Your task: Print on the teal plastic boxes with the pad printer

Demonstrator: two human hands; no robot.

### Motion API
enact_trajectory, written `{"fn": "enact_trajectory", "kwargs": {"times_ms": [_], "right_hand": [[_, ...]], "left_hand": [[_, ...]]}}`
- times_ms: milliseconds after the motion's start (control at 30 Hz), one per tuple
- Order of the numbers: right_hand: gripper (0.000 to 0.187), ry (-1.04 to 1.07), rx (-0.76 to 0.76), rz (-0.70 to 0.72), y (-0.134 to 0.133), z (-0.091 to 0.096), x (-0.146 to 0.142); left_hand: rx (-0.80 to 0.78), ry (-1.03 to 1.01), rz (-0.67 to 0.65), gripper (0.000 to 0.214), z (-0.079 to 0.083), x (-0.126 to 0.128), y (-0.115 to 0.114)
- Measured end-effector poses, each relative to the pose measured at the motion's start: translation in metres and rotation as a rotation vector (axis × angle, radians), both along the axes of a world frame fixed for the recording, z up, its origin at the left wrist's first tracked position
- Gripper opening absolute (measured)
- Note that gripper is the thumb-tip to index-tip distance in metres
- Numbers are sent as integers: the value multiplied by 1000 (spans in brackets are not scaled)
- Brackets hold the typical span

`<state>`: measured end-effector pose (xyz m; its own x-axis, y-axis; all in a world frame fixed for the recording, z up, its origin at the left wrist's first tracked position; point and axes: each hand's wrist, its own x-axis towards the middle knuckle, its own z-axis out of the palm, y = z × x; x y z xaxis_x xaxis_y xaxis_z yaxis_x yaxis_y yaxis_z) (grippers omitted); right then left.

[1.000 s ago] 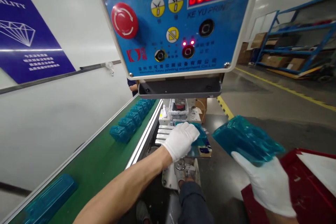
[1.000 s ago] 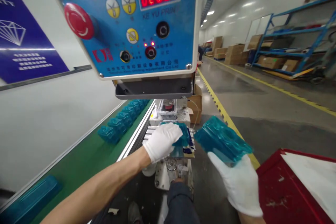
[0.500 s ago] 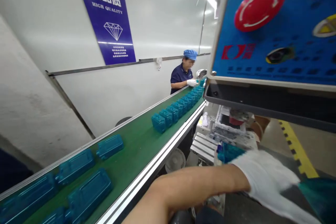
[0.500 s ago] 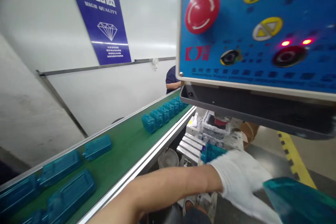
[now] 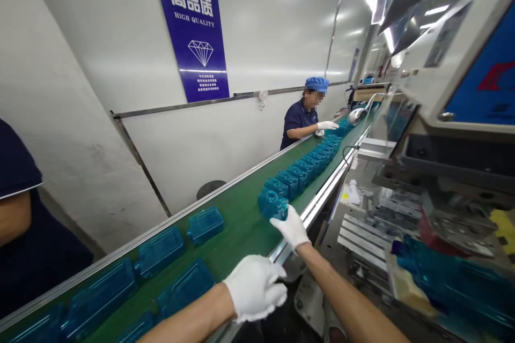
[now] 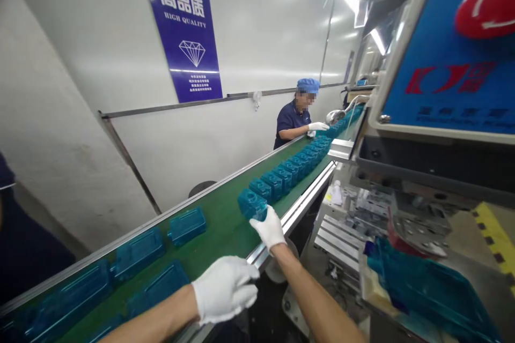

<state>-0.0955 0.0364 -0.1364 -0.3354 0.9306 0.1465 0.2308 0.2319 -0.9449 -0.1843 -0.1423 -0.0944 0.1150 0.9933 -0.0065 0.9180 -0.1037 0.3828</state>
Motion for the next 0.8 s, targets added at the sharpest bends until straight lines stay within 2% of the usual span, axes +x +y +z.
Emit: {"fn": "enact_trajectory", "kwargs": {"times_ms": [67, 133, 200, 267, 367, 467, 500, 567, 667, 733, 800], "right_hand": [[37, -22, -22, -38, 18, -6, -35], [38, -32, -41, -66, 28, -16, -55], [46, -26, -48, -88, 27, -27, -59], [56, -16, -58, -107, 15, -35, -47], [55, 4, -107, -65, -18, -36, 4], [35, 20, -152, 67, -62, -20, 91], [32, -3, -123, 100, -77, -12, 124], [25, -118, 66, -49, -101, 4, 190], [25, -341, 584, -434, -117, 17, 266], [34, -542, 894, -608, -110, 19, 292], [38, -764, 1083, -661, -92, 20, 299]], "left_hand": [[48, 105, 142, 27, 8, -49, -9], [78, 179, 285, 46, 13, -93, -13], [66, 237, 393, 54, 13, -128, -12], [32, 274, 445, 55, 9, -157, -7], [-23, 295, 436, 55, 5, -187, 5], [-159, 286, 480, 71, 8, -206, 19], [-207, 286, 498, 78, 9, -211, 24], [-265, 269, 490, 83, 10, -220, 32], [-268, 247, 458, 54, 15, -225, 46], [-253, 270, 463, 37, 27, -215, 57], [-218, 299, 465, 38, 47, -185, 70]]}}
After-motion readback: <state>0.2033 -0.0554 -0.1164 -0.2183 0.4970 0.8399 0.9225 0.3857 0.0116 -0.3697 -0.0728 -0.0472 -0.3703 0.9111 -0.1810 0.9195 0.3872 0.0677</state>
